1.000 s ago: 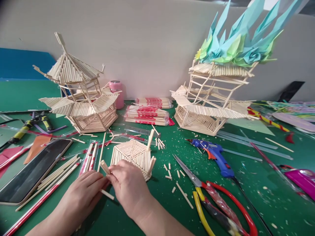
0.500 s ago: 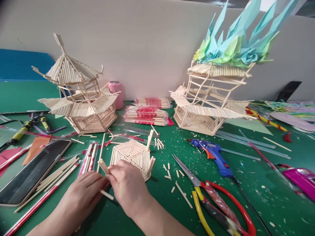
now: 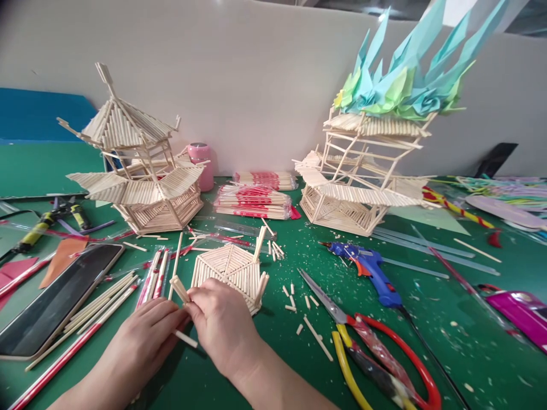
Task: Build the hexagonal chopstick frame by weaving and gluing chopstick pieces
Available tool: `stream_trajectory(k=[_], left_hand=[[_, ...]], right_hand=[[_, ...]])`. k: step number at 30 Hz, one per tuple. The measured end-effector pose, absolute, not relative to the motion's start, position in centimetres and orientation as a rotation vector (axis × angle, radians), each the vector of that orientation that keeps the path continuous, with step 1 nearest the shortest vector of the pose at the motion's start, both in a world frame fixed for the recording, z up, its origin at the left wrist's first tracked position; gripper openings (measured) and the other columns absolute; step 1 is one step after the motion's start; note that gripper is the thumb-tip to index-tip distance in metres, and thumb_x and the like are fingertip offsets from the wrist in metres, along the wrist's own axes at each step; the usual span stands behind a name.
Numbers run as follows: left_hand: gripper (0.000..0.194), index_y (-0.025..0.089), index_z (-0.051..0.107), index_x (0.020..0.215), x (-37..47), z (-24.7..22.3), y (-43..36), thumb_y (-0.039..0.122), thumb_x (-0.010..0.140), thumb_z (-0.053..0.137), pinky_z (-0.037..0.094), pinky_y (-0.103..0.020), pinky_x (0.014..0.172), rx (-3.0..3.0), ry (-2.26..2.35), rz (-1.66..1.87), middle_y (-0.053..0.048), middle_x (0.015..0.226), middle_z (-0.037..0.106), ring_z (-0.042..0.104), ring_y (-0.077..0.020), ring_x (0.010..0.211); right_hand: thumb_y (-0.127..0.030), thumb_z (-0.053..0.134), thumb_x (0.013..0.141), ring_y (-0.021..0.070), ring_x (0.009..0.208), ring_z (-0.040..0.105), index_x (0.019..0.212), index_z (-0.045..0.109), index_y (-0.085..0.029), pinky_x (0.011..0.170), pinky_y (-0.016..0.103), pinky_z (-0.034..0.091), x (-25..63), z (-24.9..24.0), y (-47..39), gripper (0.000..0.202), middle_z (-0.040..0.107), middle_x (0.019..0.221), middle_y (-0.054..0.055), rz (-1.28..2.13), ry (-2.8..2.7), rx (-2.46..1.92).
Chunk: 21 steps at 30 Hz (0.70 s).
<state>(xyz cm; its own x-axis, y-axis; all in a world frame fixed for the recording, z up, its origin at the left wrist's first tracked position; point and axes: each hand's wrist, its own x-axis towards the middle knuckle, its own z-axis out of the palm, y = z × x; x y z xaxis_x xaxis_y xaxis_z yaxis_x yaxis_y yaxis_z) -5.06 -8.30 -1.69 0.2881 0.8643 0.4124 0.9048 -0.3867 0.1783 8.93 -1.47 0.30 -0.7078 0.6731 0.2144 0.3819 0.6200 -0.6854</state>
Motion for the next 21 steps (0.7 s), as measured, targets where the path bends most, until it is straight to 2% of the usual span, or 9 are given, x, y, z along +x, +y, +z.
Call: stream_trajectory(k=[7, 10, 13, 17, 21], left_hand=[[0.023, 0.015, 0.059, 0.067, -5.1, -0.3, -8.7, 0.014, 0.081, 0.040, 0.045, -0.030, 0.052, -2.420, -1.881, -0.901, -0.004, 0.060, 0.055, 0.052, -0.0173, 0.056], [0.012, 0.014, 0.060, 0.078, -5.3, 0.4, -8.6, 0.016, 0.079, 0.048, 0.045, -0.025, 0.051, -2.303, -1.950, -1.166, -0.004, 0.066, 0.056, 0.053, -0.0143, 0.057], [0.014, 0.014, 0.059, 0.087, -5.4, 0.7, -8.2, 0.020, 0.076, 0.055, 0.043, -0.021, 0.046, -2.252, -2.086, -1.316, -0.003, 0.068, 0.056, 0.052, -0.0130, 0.056], [0.014, 0.016, 0.060, 0.069, -5.3, 0.9, -7.2, 0.026, 0.077, 0.053, 0.040, -0.021, 0.045, -2.320, -2.255, -1.299, -0.002, 0.065, 0.057, 0.050, -0.0130, 0.055], [0.020, 0.016, 0.062, 0.066, -5.2, 1.4, -6.5, 0.027, 0.079, 0.051, 0.040, -0.022, 0.048, -2.361, -2.276, -1.347, -0.003, 0.065, 0.058, 0.052, -0.0136, 0.057]], right_hand=[[-0.012, 0.051, 0.082, 0.0144, 0.068, 0.055, 0.075, 0.065, -0.016, 0.059, 0.024, 0.042, 8.9, 0.3, -1.6, 0.016, 0.056, 0.069, 0.001, 0.867, -2.384, -0.837], [-0.014, 0.051, 0.082, 0.0148, 0.068, 0.056, 0.077, 0.065, -0.016, 0.058, 0.024, 0.042, 8.9, 0.4, -1.6, 0.015, 0.057, 0.069, 0.001, 0.872, -2.379, -0.847], [-0.013, 0.052, 0.081, 0.0152, 0.068, 0.057, 0.082, 0.066, -0.017, 0.058, 0.024, 0.042, 9.0, 0.3, -1.7, 0.015, 0.057, 0.070, 0.002, 0.870, -2.372, -0.858], [-0.016, 0.049, 0.083, 0.0154, 0.068, 0.057, 0.084, 0.067, -0.017, 0.059, 0.025, 0.044, 9.0, 0.2, -1.6, 0.018, 0.059, 0.072, 0.003, 0.913, -2.346, -0.850], [-0.015, 0.050, 0.082, 0.0156, 0.068, 0.057, 0.079, 0.066, -0.015, 0.059, 0.024, 0.043, 9.2, 0.3, -1.5, 0.017, 0.058, 0.071, 0.003, 0.936, -2.343, -0.847]])
